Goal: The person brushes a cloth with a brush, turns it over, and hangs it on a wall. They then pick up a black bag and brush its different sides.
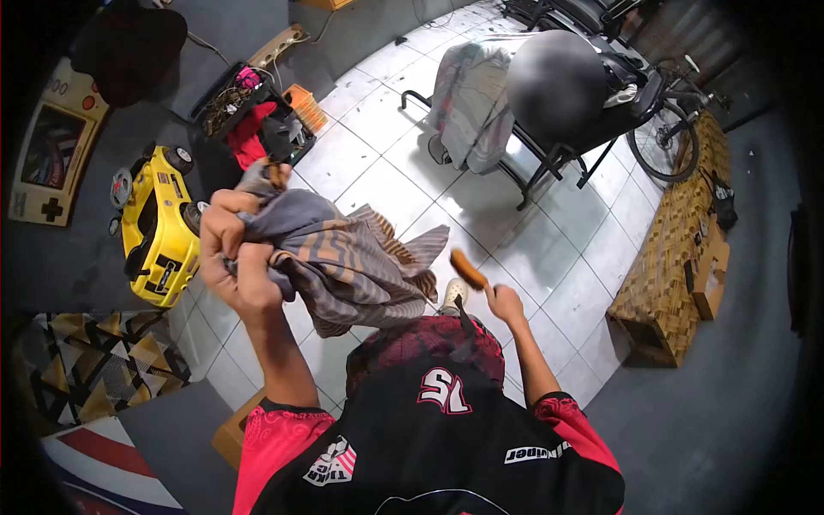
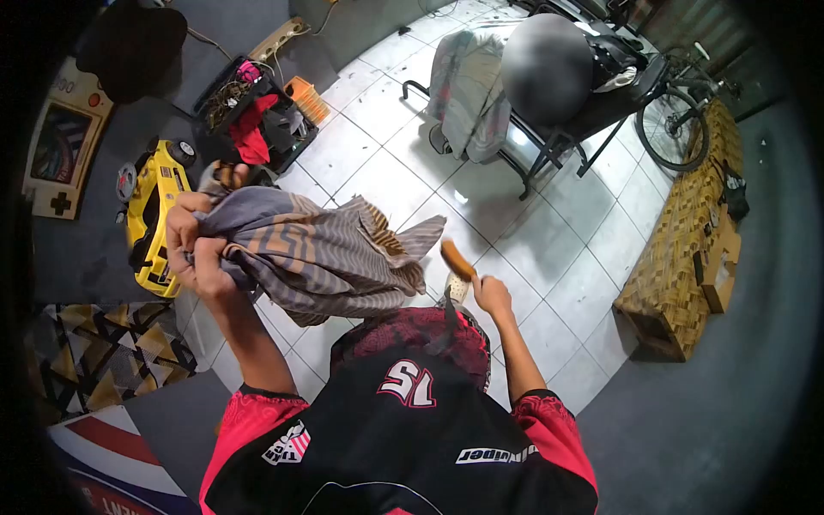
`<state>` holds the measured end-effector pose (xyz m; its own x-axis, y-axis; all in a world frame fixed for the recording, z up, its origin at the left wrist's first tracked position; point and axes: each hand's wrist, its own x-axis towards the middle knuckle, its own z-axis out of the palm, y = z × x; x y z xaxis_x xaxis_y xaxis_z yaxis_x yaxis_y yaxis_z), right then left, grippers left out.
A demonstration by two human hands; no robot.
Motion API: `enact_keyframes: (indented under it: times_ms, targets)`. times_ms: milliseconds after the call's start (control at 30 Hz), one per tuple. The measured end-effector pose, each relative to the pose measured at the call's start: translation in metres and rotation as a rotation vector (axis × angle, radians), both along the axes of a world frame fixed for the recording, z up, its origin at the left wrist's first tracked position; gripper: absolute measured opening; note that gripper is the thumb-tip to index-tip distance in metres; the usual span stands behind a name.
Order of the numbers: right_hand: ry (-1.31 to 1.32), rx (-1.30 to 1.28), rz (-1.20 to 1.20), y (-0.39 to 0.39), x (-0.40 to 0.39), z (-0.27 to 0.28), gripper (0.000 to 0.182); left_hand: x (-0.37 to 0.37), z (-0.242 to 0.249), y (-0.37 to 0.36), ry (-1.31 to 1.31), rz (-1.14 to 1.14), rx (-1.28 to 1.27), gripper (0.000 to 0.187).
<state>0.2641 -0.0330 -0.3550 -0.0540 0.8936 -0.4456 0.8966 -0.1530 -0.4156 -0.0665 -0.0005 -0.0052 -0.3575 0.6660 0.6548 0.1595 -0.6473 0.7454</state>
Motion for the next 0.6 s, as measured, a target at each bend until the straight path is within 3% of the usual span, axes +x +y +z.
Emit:
enact_keyframes:
  times_ms: [100, 167, 233, 300, 400, 467, 567, 600]
  targets:
    - [0.427, 0.21, -0.139, 0.03, -0.033, 0.082, 0.037, 0.013, -0.005, 0.0, -0.089, -0.123, -0.065, 0.019]
    - [0.914, 0.257, -0.207, 0.036, -0.056, 0.125, 0.035, 0.015, -0.01, 0.002, 0.012, -0.095, -0.063, 0.018]
    - [1.277, 0.13, -0.229, 0.027, -0.079, 0.184, 0.035, 0.024, -0.01, 0.003, 0.029, -0.111, -0.026, 0.016]
    - [1.584, 0.094, -0.036, 0.018, -0.095, 0.196, 0.04, 0.032, -0.007, 0.002, -0.03, -0.178, 0.02, 0.014]
    - [1.463, -0.048, 0.132, 0.012, -0.111, 0.185, 0.041, 0.035, -0.004, 0.002, -0.162, -0.301, 0.114, 0.017]
    - [1.339, -0.206, 0.093, 0.016, -0.111, 0.121, 0.043, 0.042, 0.002, -0.002, -0.237, -0.328, 0.12, 0.018]
    - [0.55, 0.057, 0.227, 0.019, -0.08, 0.03, 0.046, 0.036, 0.01, -0.006, -0.297, -0.295, 0.163, 0.031]
    - [0.246, -0.028, 0.243, 0.016, -0.065, 0.015, 0.046, 0.032, 0.013, -0.008, -0.28, -0.253, 0.157, 0.033]
